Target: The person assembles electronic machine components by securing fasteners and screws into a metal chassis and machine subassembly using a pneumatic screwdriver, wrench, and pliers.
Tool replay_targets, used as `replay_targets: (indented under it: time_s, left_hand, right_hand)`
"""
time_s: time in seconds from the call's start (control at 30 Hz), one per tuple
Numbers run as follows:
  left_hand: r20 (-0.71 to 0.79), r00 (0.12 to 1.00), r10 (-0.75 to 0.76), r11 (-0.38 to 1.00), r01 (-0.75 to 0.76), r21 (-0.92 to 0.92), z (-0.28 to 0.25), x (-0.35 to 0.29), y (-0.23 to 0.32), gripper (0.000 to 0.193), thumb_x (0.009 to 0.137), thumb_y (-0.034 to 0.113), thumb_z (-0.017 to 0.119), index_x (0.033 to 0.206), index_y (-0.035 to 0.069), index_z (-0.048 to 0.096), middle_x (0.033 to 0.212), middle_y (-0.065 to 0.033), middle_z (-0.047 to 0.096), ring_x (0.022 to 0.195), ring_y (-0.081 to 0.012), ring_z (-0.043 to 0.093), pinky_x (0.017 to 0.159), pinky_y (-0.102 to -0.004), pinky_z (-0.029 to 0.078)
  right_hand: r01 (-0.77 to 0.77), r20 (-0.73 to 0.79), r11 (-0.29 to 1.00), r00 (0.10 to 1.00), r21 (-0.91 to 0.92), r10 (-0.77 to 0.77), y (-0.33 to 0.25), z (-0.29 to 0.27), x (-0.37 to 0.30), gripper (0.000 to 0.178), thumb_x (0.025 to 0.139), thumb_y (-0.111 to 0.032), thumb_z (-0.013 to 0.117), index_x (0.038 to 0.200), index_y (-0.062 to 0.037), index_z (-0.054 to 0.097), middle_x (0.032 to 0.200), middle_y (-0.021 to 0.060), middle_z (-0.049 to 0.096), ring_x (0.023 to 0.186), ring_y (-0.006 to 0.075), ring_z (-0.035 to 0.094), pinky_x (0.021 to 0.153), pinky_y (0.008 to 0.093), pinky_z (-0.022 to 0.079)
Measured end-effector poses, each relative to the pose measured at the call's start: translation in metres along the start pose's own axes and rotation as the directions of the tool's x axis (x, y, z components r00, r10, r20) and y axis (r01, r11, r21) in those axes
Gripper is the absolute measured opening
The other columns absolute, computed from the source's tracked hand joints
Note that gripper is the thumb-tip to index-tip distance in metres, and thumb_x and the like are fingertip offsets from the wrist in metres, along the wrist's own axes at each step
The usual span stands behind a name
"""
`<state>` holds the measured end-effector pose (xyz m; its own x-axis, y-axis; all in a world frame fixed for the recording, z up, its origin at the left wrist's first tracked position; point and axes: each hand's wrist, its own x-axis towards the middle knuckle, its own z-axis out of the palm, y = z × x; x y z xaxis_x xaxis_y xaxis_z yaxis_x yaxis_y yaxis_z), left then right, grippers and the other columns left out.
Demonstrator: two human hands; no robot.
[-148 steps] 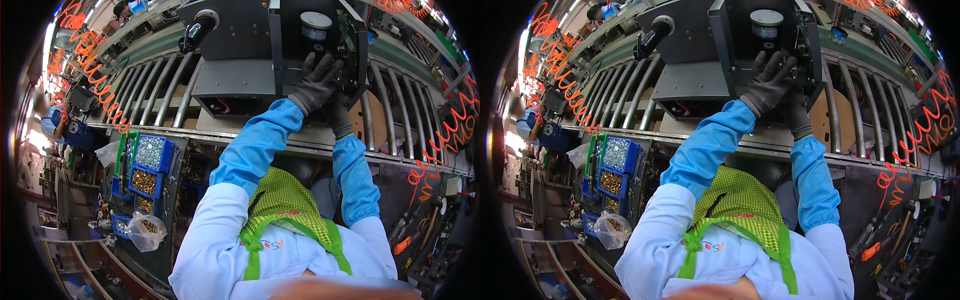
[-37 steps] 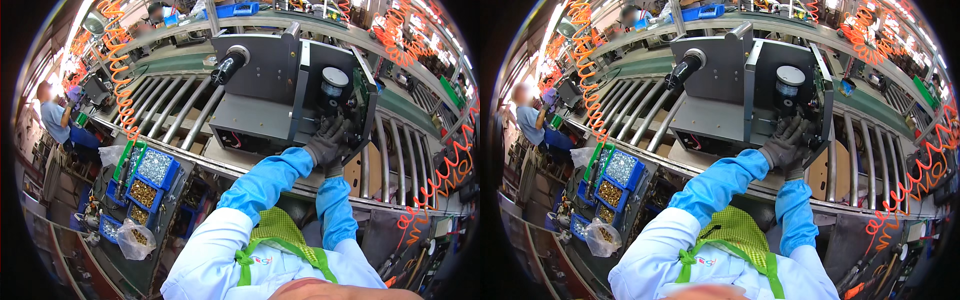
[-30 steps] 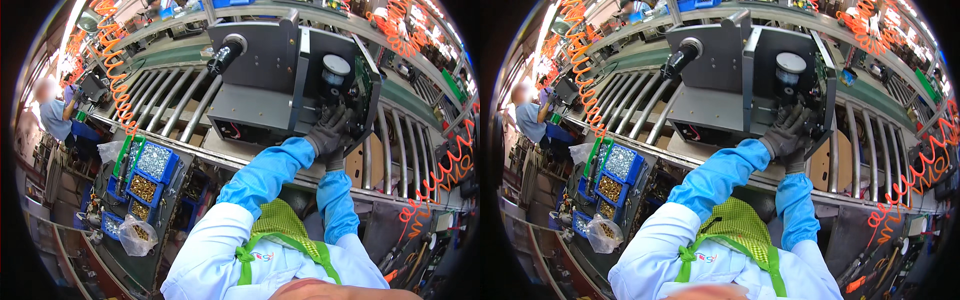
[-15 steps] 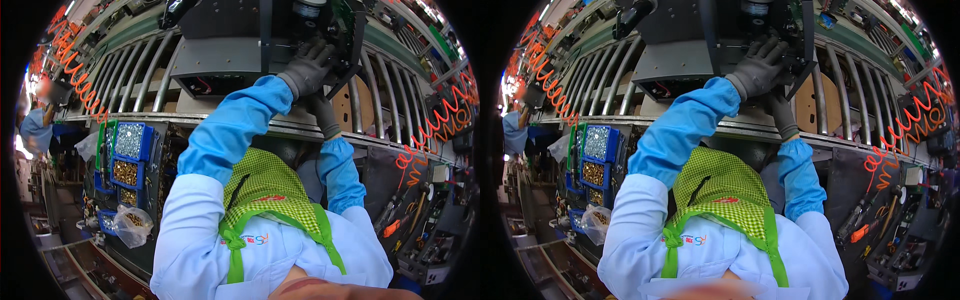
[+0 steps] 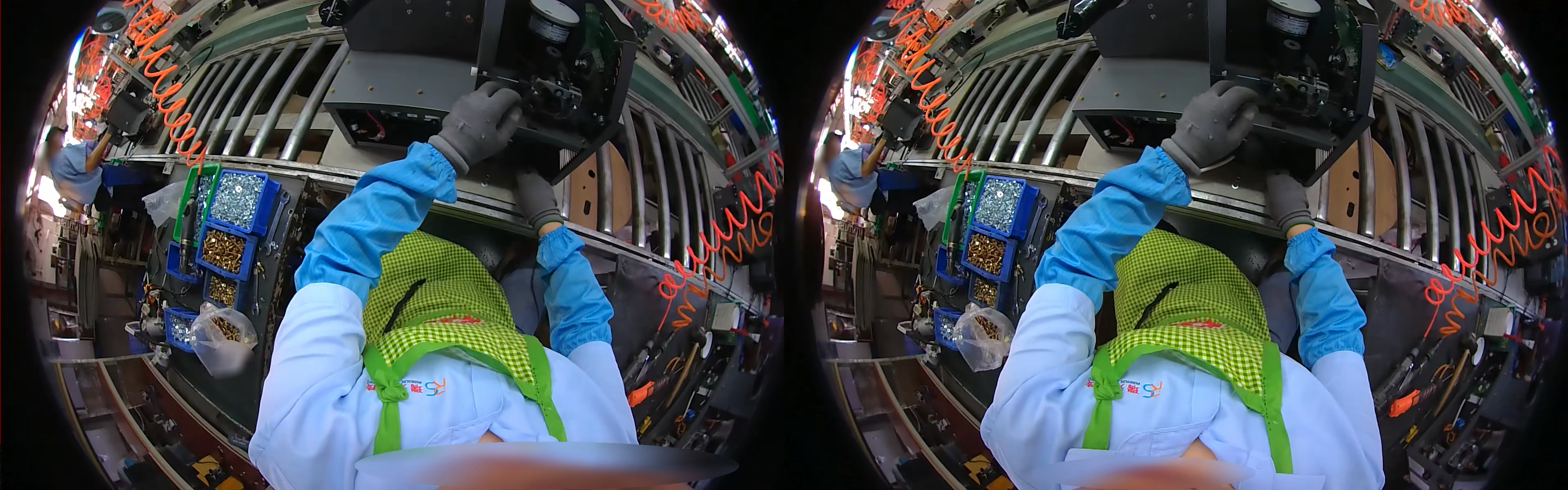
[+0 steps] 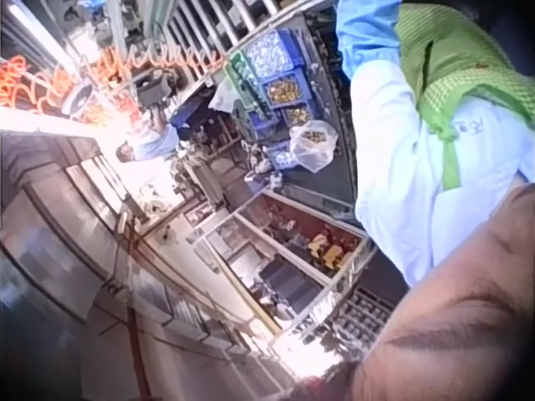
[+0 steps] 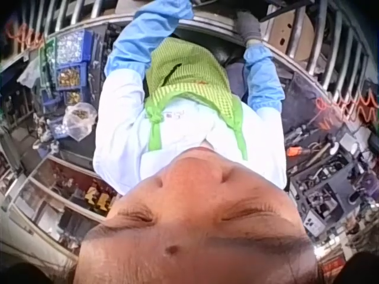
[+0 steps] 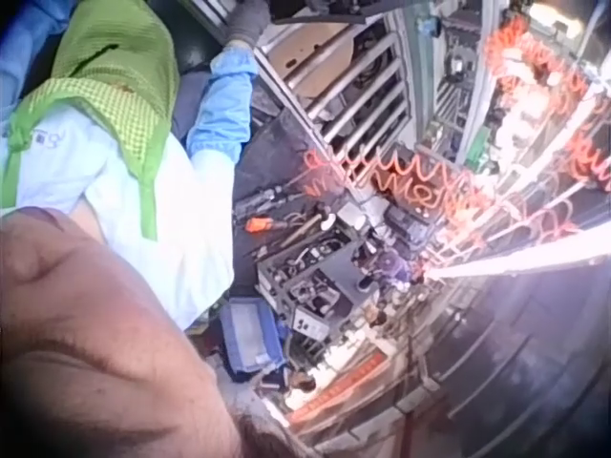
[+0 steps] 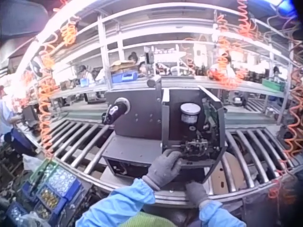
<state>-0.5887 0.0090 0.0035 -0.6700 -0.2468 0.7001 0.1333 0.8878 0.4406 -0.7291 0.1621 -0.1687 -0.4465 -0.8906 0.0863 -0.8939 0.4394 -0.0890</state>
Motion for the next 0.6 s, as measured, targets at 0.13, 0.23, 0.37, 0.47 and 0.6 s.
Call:
replay_targets:
  time_s: [0.13,0.23,0.37,0.47,0.6]
  left_hand:
    - [0.053,0.994,-0.1,0.982,0.089,0.167,0.023,-0.008,0.001,0.023,0.084,0.021,0.059,0.103,0.008,0.06,0.101,-0.0162,0.058,0.081,-0.0362,0.062,0.07,-0.0425,0.054]
    - [0.12,0.98,-0.157,0.956,0.12,0.267,0.038,-0.004,0.0,0.022,0.085,0.025,0.057,0.1,0.009,0.059,0.107,-0.0175,0.055,0.082,-0.0392,0.062,0.071,-0.0454,0.053]
    - [0.148,0.9,-0.409,0.875,0.341,0.344,0.055,0.011,-0.004,0.021,0.086,0.026,0.054,0.096,0.008,0.059,0.109,-0.0178,0.054,0.089,-0.041,0.06,0.073,-0.0475,0.052]
    - [0.113,0.892,-0.437,0.855,0.374,0.359,0.075,0.019,-0.013,0.024,0.085,0.025,0.053,0.097,0.006,0.06,0.112,-0.0195,0.053,0.088,-0.0415,0.061,0.074,-0.0481,0.052]
    - [0.161,0.815,-0.557,0.809,0.49,0.324,0.074,0.028,-0.015,0.028,0.084,0.022,0.053,0.103,0.003,0.061,0.113,-0.022,0.055,0.09,-0.0413,0.061,0.077,-0.0475,0.052]
  right_hand:
    - [-0.001,0.028,0.997,1.0,0.078,-0.002,0.002,-0.003,0.001,0.021,0.08,-0.017,0.055,0.095,-0.0031,0.06,0.097,0.0211,0.061,0.088,0.0388,0.059,0.076,0.0459,0.049]
    - [0.054,-0.007,0.975,0.999,0.214,-0.053,0.0,-0.02,0.001,0.022,0.08,-0.019,0.057,0.094,-0.0011,0.062,0.093,0.0217,0.063,0.086,0.0377,0.06,0.074,0.0441,0.049]
    - [-0.13,-0.048,0.533,0.95,0.836,0.308,-0.004,-0.046,0.011,0.022,0.079,-0.016,0.062,0.094,-0.0007,0.064,0.091,0.0201,0.065,0.083,0.034,0.062,0.072,0.041,0.049]
    - [0.032,-0.194,0.621,0.962,0.783,0.194,0.019,-0.033,0.025,0.025,0.079,-0.015,0.063,0.101,-0.0029,0.064,0.094,0.0173,0.065,0.086,0.0321,0.062,0.074,0.0389,0.049]
    - [0.109,-0.315,0.946,0.949,0.304,-0.008,0.021,-0.033,0.049,0.029,0.082,-0.017,0.058,0.107,-0.0035,0.063,0.1,0.0197,0.064,0.093,0.0361,0.06,0.082,0.0401,0.048]
